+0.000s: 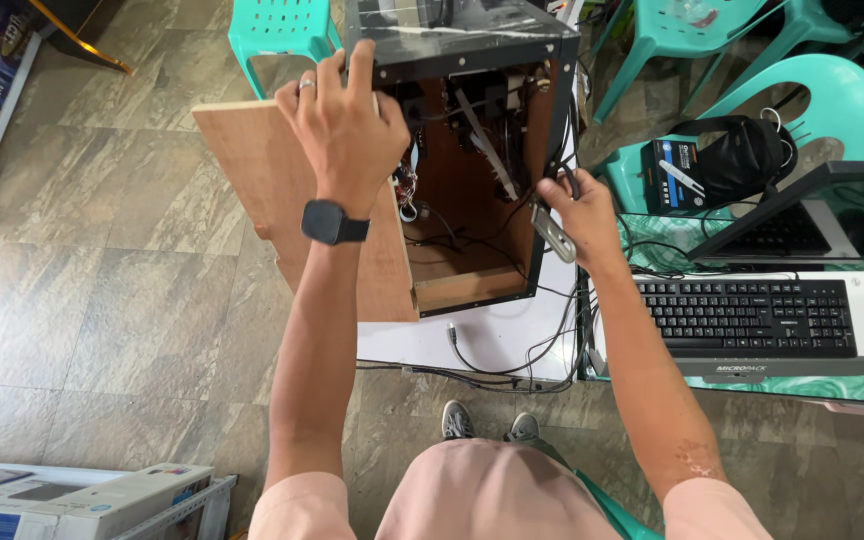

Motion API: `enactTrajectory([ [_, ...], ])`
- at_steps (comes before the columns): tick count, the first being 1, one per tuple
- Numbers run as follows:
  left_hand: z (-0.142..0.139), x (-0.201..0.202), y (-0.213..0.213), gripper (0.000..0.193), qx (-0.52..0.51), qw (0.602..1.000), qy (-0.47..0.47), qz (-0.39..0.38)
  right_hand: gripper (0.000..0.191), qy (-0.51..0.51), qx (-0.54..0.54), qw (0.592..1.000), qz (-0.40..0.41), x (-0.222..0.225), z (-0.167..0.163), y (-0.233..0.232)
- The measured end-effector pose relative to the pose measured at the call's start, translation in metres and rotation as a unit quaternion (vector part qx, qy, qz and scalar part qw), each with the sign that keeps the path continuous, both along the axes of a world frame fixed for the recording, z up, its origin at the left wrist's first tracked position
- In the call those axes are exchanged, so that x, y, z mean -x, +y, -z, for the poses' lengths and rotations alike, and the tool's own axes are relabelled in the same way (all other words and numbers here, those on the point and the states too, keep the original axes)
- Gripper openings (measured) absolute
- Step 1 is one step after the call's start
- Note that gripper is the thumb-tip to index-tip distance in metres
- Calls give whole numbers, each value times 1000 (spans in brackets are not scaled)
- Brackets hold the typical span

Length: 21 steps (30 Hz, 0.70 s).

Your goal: The person types on a keyboard and uses a mouse at a desk, then unplugs cables from a desktop computer case and coils the power cable on top of it. They carry the case across the shop, plug a cable into a power strip, open a wooden cabinet, and place the computer case inside it.

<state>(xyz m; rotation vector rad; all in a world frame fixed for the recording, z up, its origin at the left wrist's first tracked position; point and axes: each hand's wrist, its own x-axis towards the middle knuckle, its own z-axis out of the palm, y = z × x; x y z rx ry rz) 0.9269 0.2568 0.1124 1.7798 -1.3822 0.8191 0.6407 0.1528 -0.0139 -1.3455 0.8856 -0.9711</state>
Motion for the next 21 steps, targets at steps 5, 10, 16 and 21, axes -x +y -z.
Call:
enactTrajectory([
  [5, 7, 3, 25, 38, 45, 997, -13, 53, 26, 112, 68, 991, -2, -1, -14, 18],
  [10, 16, -4, 43, 38, 56, 996, -16, 74, 18, 181, 118, 976, -7, -5, -7, 43],
  [16, 39, 3, 58, 39, 66, 995, -29, 63, 13, 112, 73, 991, -13, -4, 31, 48],
  [21, 51, 15, 76, 41, 34, 998, -49, 31, 40, 275, 107, 955, 38, 5, 65, 39],
])
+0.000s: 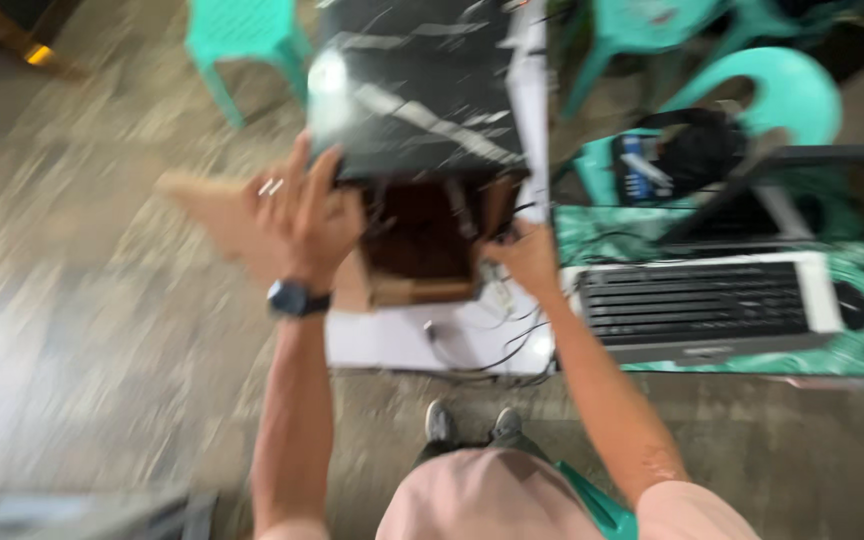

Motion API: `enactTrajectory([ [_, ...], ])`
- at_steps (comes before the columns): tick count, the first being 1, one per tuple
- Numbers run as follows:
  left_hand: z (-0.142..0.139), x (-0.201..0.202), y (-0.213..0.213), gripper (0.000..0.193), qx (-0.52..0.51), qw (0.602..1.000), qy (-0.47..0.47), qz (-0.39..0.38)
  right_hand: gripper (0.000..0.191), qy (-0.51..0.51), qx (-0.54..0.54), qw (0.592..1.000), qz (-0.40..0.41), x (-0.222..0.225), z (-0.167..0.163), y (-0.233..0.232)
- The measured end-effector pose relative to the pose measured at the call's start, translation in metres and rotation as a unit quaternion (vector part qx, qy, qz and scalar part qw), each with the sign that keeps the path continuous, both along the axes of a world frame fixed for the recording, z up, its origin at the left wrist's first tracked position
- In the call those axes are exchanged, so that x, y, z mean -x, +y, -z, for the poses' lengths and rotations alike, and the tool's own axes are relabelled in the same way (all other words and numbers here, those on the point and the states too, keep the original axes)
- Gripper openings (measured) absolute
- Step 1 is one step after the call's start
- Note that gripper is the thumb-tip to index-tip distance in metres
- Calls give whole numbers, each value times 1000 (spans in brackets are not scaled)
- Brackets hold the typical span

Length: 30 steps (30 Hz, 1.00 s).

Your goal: The person types on a keyboard and uses a mouse at a desk, then unplugs cables from a desktop computer case and coils the power cable on top of it. They carry the case across the shop, plug a cable into a power strip, open a wooden cabinet, and place the computer case inside it.

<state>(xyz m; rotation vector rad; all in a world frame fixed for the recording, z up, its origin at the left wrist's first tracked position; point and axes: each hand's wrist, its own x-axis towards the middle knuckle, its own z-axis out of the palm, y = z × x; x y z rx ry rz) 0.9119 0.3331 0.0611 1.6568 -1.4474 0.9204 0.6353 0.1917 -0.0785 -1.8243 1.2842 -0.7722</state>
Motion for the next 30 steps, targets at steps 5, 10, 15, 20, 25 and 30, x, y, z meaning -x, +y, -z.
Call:
enactTrajectory([
  [5, -3, 5, 3, 36, -17, 997, 72, 38, 29, -90, -18, 996, -19, -3, 6, 4],
  [10, 2, 3, 4, 36, -44, 991, 105, 71, 28, -141, -52, 988, -22, -16, -4, 21],
  [15, 9, 4, 11, 40, -69, 987, 124, 78, 35, -70, -57, 996, -7, -15, -15, 32],
  [20, -22, 12, 18, 47, -126, 974, 166, 94, 36, -18, -65, 993, -93, 10, -23, 13],
  [25, -64, 36, 17, 52, -126, 952, 207, 187, 32, -159, -136, 968, -138, 52, -48, -6],
  [30, -78, 87, -26, 36, -140, 925, 153, 318, 21, -145, -116, 982, -36, 87, -109, 2],
])
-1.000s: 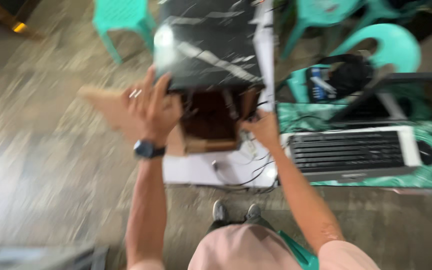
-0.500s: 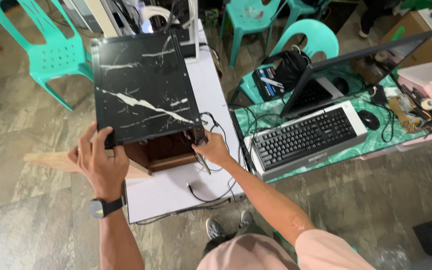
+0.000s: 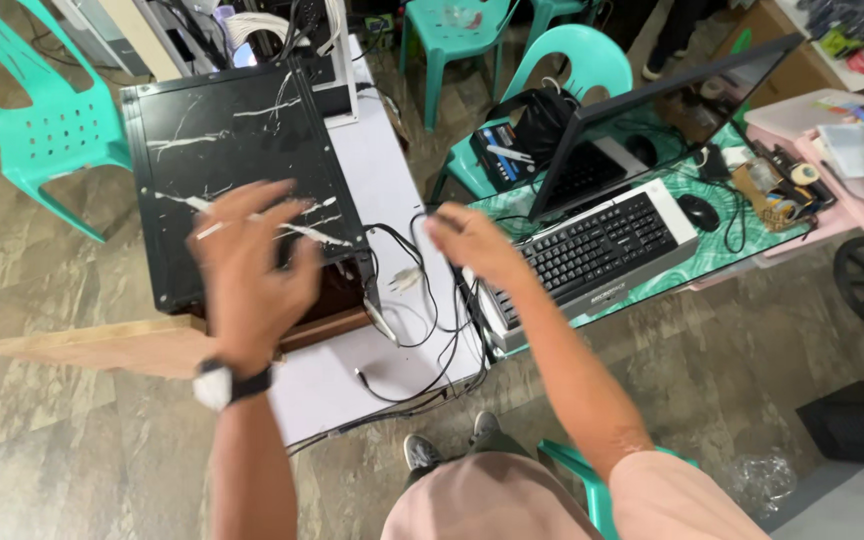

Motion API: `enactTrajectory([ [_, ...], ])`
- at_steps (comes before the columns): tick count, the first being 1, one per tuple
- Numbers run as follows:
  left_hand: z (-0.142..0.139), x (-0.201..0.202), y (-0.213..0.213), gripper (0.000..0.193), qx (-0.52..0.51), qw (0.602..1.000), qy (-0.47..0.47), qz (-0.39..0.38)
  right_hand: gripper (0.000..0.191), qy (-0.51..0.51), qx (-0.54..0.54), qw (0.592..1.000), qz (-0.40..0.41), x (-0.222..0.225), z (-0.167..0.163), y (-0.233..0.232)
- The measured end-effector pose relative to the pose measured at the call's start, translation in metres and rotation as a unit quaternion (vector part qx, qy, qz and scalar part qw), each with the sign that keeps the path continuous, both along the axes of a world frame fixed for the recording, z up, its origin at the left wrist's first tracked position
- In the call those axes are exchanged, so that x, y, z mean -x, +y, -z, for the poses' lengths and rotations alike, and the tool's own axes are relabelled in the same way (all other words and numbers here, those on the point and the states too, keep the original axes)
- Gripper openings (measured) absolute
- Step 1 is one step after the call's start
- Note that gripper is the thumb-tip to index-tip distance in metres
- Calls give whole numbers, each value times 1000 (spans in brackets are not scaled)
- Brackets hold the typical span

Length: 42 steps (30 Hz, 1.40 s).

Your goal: The person types on a keyboard and uses a mouse at a desk, then unplugs cables from a desktop computer case and coils the power cable on top of it. They carry the case across the shop, plug a cable into a power strip, open a wooden cabinet, and place the computer case inside it.

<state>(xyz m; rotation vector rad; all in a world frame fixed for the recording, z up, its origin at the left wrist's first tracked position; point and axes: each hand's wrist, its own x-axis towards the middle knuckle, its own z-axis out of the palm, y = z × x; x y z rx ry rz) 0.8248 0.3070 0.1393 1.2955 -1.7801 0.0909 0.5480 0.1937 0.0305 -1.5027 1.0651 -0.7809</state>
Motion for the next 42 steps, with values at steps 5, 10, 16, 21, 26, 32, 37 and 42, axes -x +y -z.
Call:
enactTrajectory([
  [5, -5, 69, -52, 56, 34, 981, -53, 182, 19, -112, 23, 993, -11, 35, -60, 19],
  [10, -6, 99, -109, 19, -34, 978, -52, 202, 15, -103, 71, 992, -2, 62, -86, 25],
  [16, -10, 49, -183, 23, -47, 989, 69, 121, 14, -63, 33, 996, 51, 97, -48, 10],
  [21, -27, -28, -218, 26, -81, 982, 164, -37, 14, -97, 35, 993, 61, 123, -3, -29],
  [26, -30, -62, -205, 21, -205, 954, 216, 24, 13, -166, 49, 984, 53, 104, 17, -81],
  [32, -25, -50, -203, 26, -262, 940, 211, -51, 25, 35, 75, 988, 128, 66, 28, -141],
  [37, -27, -15, -225, 22, -193, 945, 263, 23, 46, 98, 282, 943, 144, 49, 33, -165],
  [42, -32, 39, -249, 19, -251, 859, 439, 82, 27, 5, 340, 927, 160, 33, 14, -172],
])
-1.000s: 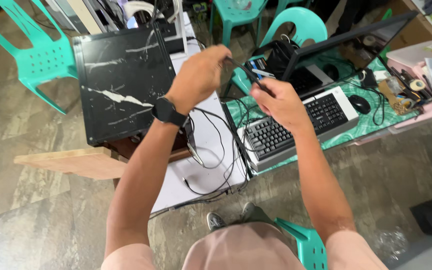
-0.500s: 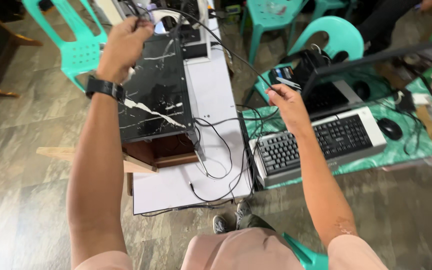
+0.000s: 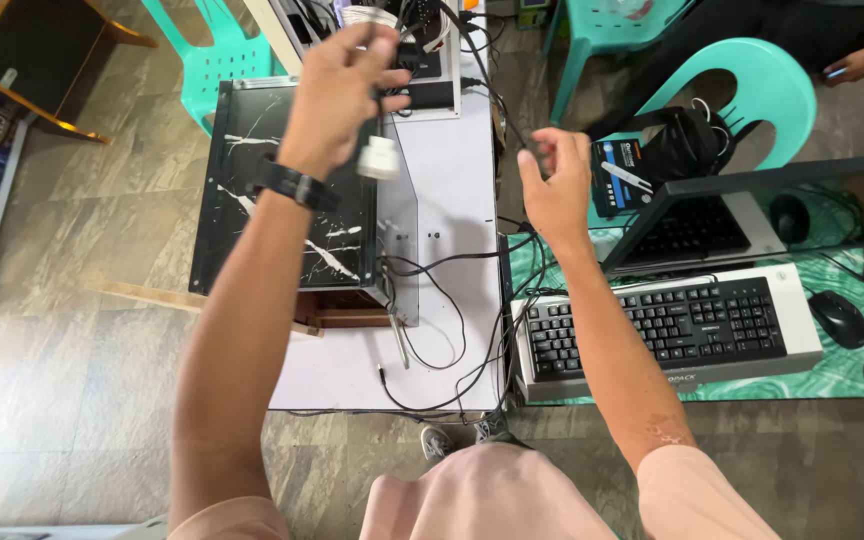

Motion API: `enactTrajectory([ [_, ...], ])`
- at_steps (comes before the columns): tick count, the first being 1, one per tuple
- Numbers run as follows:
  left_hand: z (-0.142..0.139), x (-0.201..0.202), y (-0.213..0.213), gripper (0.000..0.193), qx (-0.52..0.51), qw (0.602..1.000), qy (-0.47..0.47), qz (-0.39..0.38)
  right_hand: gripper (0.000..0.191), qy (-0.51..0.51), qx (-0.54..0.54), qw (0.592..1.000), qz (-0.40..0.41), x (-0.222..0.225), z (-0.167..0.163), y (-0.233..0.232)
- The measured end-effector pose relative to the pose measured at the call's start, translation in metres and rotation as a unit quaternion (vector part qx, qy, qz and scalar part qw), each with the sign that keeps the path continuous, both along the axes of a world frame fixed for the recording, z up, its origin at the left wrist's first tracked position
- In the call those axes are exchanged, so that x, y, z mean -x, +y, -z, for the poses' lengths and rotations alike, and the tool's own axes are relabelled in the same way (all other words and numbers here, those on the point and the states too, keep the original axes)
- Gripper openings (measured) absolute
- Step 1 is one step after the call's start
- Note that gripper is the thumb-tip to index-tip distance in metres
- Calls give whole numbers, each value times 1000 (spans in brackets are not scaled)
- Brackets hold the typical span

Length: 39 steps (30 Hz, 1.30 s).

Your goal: The person types on a keyboard and uses a mouse at a desk, then unplugs cables from a desktop computer case and coils the power cable on top of it. They carry the case across the shop, plug a cable into a power strip, open a wooden cabinet, and place the computer case inside it.

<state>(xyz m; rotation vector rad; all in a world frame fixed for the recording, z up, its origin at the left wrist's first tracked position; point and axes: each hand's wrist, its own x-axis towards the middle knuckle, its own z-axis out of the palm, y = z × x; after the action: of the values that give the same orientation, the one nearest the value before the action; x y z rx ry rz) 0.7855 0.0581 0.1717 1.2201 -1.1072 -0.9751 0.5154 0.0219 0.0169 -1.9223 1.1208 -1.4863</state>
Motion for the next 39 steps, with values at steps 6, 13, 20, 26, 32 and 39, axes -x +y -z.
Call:
enactTrajectory([
  [6, 16, 48, -19, 23, -21, 996, -88, 0, 30, -202, -209, 895, -339, -16, -37, -1],
  [13, 31, 54, -26, 17, -52, 996, -63, 35, 36, -129, -302, 861, -388, -20, -47, 1],
  [20, 34, 35, -9, 20, -48, 981, -180, 53, 37, -66, -293, 859, -414, -28, -30, -4],
  [26, 22, 6, 14, 17, -40, 968, -249, 10, 39, -60, -285, 865, -408, -54, -25, 2],
  [32, 25, -24, 24, 19, -45, 993, -104, -22, 42, -42, -235, 936, -260, -87, -36, 12],
  [39, 25, -95, 0, 19, 72, 988, -4, -137, 37, 34, -45, 979, -197, -114, -54, 48],
])
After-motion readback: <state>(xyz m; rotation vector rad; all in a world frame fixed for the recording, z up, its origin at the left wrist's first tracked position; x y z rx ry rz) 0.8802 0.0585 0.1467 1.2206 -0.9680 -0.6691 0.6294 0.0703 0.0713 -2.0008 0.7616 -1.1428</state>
